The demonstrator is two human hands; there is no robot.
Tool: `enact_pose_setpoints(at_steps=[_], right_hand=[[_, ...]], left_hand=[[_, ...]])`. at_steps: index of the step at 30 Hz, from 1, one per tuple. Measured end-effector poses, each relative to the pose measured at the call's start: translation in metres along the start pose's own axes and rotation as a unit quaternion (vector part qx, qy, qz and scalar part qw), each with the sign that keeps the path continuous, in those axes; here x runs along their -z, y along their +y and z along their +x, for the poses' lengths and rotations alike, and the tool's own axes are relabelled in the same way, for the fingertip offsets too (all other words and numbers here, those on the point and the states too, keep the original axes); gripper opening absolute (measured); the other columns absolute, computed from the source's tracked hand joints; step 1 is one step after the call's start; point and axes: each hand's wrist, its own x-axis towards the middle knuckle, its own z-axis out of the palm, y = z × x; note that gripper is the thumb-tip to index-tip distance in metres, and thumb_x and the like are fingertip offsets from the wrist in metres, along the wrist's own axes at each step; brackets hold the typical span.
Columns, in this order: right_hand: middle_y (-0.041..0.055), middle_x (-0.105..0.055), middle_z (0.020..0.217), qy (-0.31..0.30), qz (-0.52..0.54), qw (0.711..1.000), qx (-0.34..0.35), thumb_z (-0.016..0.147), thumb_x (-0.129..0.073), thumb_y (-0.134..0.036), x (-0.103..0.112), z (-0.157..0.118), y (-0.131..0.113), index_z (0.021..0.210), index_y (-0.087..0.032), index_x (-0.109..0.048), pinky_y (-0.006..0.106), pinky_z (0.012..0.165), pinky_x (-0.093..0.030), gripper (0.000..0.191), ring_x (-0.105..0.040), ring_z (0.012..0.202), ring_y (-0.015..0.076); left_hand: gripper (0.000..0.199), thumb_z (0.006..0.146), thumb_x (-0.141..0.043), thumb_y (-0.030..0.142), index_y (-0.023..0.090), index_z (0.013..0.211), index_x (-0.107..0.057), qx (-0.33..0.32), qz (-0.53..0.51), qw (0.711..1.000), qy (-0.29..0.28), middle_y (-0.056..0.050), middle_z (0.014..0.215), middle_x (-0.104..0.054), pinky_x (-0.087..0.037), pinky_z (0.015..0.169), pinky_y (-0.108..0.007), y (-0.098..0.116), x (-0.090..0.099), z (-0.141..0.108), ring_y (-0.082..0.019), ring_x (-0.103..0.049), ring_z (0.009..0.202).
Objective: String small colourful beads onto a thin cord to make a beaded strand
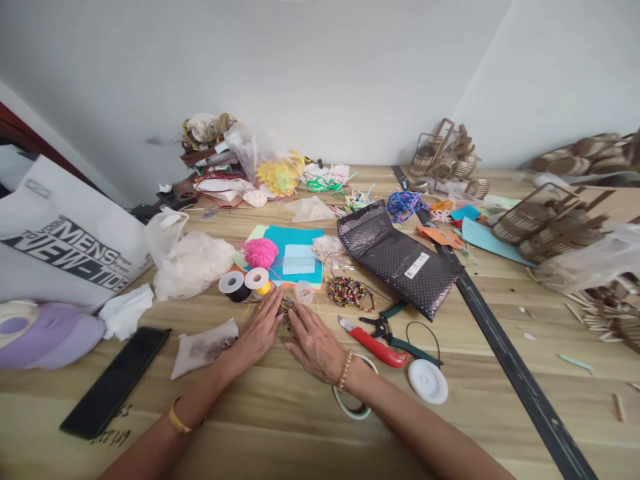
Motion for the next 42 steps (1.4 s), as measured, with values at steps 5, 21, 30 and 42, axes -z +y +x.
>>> enact_pose_setpoints(at_steps=[5, 21, 30, 42], right_hand=[[0.0239, -0.035, 0.149, 0.011, -0.030, 0.999, -0.016, 0.093, -0.049, -0.030, -0.011, 0.000, 0.004, 0.142, -0.008, -0.038, 0.053, 0.110, -0.038, 0.055, -0.027, 0.141, 0.0315], [0.0228, -0.036, 0.148, 0.002, -0.062, 0.998, -0.015, 0.093, -0.048, -0.029, -0.019, -0.001, 0.002, 0.143, -0.005, -0.037, 0.050, 0.109, -0.039, 0.056, -0.031, 0.140, 0.0312], [0.0207, -0.040, 0.147, -0.008, -0.042, 0.999, -0.001, 0.093, -0.050, -0.030, -0.019, -0.003, 0.000, 0.144, -0.008, -0.035, 0.049, 0.110, -0.037, 0.058, -0.034, 0.139, 0.0286], [0.0231, -0.040, 0.146, 0.026, -0.032, 0.999, -0.025, 0.092, -0.050, -0.028, -0.013, -0.001, 0.002, 0.140, -0.004, -0.041, 0.048, 0.110, -0.040, 0.055, -0.036, 0.137, 0.0298]], left_hand=[[0.052, 0.099, -0.028, 0.029, 0.009, 0.147, -0.027, -0.020, 0.051, 0.999, -0.002, -0.019, 0.156, -0.024, -0.026, 0.117, -0.048, -0.002, -0.001, -0.001, -0.027, -0.014, 0.146], [0.050, 0.098, -0.030, 0.028, 0.011, 0.145, -0.031, -0.058, 0.071, 0.995, -0.038, -0.018, 0.152, -0.034, -0.033, 0.114, -0.047, -0.002, -0.006, -0.011, -0.026, -0.026, 0.143], [0.048, 0.099, -0.026, 0.024, 0.013, 0.145, -0.033, -0.060, 0.041, 0.997, -0.027, -0.016, 0.150, -0.037, -0.034, 0.114, -0.044, 0.002, 0.003, -0.012, -0.023, -0.030, 0.142], [0.048, 0.098, -0.027, 0.022, 0.015, 0.146, -0.033, -0.114, 0.028, 0.990, -0.073, -0.014, 0.152, -0.036, -0.031, 0.116, -0.048, 0.001, 0.006, 0.015, -0.023, -0.027, 0.143]])
